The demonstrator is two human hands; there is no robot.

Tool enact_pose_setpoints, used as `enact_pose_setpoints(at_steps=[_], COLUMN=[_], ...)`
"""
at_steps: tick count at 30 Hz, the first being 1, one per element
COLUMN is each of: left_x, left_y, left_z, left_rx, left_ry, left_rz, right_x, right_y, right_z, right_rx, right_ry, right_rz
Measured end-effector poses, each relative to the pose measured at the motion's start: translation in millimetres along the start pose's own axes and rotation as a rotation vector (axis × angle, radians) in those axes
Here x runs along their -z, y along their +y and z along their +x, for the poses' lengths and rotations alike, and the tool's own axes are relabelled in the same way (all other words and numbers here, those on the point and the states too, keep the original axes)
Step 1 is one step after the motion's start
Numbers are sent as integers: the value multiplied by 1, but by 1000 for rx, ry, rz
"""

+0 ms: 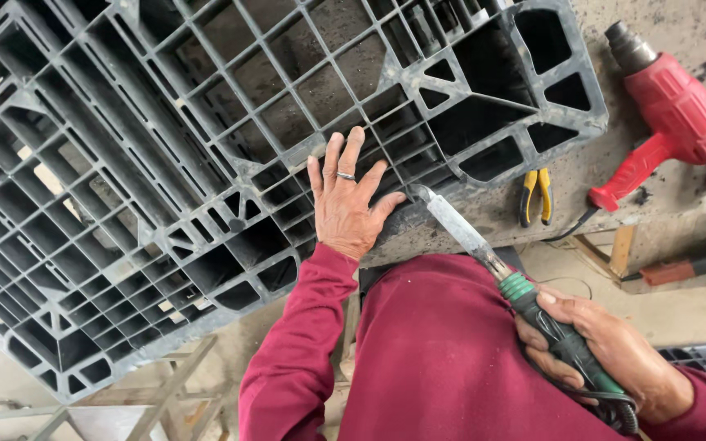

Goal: The person repairs a plastic crate by using a heat tool to weld plastic joints and trimming excess material with pliers and a knife.

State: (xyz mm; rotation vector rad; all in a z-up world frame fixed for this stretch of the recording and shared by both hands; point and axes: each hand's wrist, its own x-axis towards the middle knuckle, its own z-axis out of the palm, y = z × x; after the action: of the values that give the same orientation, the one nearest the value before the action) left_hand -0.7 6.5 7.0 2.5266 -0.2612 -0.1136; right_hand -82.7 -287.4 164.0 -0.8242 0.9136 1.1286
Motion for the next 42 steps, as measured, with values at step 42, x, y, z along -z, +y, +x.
enact_pose_setpoints(at_steps=[42], left_x=[0], left_y=[24], left_z=[-28], left_rx=[152], left_ry=[-64], left_rz=[75], right_x=[113], right_y=[-54], right_z=[31], right_rx=[1003], right_ry=[150], right_rz=[-2114])
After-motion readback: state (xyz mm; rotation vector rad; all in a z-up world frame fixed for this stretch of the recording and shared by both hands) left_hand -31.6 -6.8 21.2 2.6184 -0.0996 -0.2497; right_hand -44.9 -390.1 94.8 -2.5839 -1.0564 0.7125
